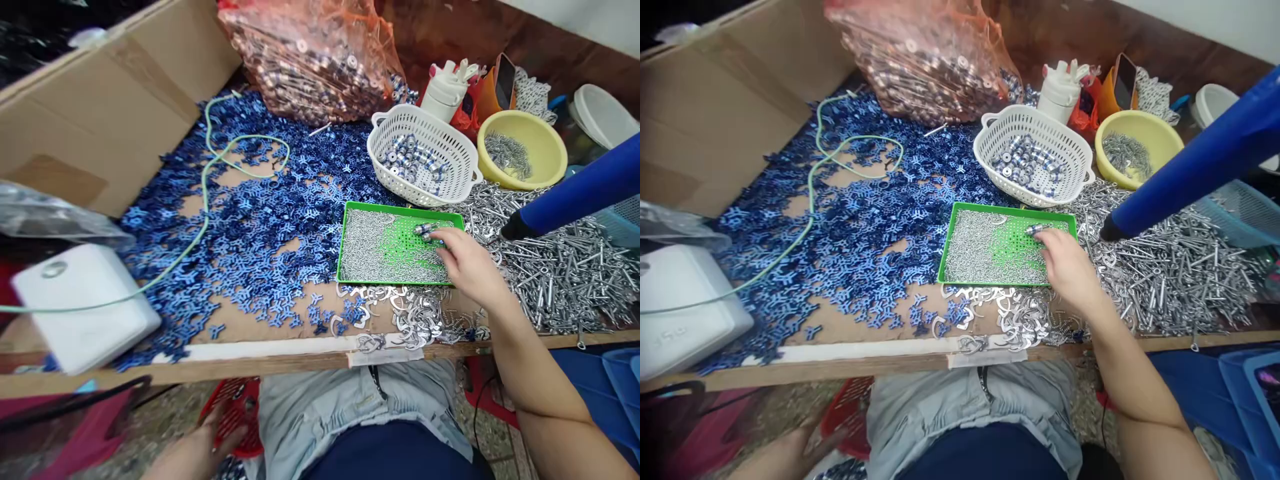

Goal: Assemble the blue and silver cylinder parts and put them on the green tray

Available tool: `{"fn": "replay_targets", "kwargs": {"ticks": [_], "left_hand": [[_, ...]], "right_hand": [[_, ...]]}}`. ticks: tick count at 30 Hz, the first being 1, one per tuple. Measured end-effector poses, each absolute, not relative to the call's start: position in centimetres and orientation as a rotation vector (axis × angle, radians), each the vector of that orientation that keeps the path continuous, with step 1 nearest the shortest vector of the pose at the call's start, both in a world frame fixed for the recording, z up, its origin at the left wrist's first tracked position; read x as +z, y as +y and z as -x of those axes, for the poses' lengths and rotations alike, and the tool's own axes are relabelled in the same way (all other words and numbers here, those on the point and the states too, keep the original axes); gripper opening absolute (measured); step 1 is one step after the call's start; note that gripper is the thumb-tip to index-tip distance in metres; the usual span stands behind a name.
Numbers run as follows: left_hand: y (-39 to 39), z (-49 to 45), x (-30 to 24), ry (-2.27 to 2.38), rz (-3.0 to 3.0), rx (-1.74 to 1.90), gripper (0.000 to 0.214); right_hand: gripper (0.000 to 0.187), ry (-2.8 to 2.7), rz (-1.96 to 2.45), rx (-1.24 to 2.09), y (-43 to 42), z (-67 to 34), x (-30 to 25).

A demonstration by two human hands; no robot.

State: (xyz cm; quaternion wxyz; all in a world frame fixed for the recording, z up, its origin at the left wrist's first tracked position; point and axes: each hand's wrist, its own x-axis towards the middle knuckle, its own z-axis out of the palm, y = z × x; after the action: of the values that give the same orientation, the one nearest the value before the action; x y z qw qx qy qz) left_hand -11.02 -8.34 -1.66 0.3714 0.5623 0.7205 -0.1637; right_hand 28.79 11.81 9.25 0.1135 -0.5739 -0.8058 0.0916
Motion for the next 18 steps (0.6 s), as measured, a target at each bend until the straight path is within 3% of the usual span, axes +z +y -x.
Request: {"fn": "replay_targets", "kwargs": {"ticks": [4, 9, 15, 18], "left_hand": [[-6.2, 6.7, 0.1, 1.651, -1.606, -0.247, 0.054], [-5.3, 4.4, 2.8, 1.411, -1.738, 0.024, 0.041], [-3.6, 3.8, 4.7, 1.187, -1.797, 0.248, 0.041], [-5.1, 4.3, 3.4, 1.066, -1.692, 0.346, 0.040]], "right_hand": [[0.041, -2.529, 1.656, 0.176, 14.4, -28.0, 7.3], [0.036, -2.574, 1.760, 0.179, 14.4, -30.1, 6.6], [0.034, -2.599, 1.567, 0.494, 10.9, -31.9, 8.3], [0.035, -2.441, 1.609, 0.485, 9.6, -32.0, 9.1]]}}
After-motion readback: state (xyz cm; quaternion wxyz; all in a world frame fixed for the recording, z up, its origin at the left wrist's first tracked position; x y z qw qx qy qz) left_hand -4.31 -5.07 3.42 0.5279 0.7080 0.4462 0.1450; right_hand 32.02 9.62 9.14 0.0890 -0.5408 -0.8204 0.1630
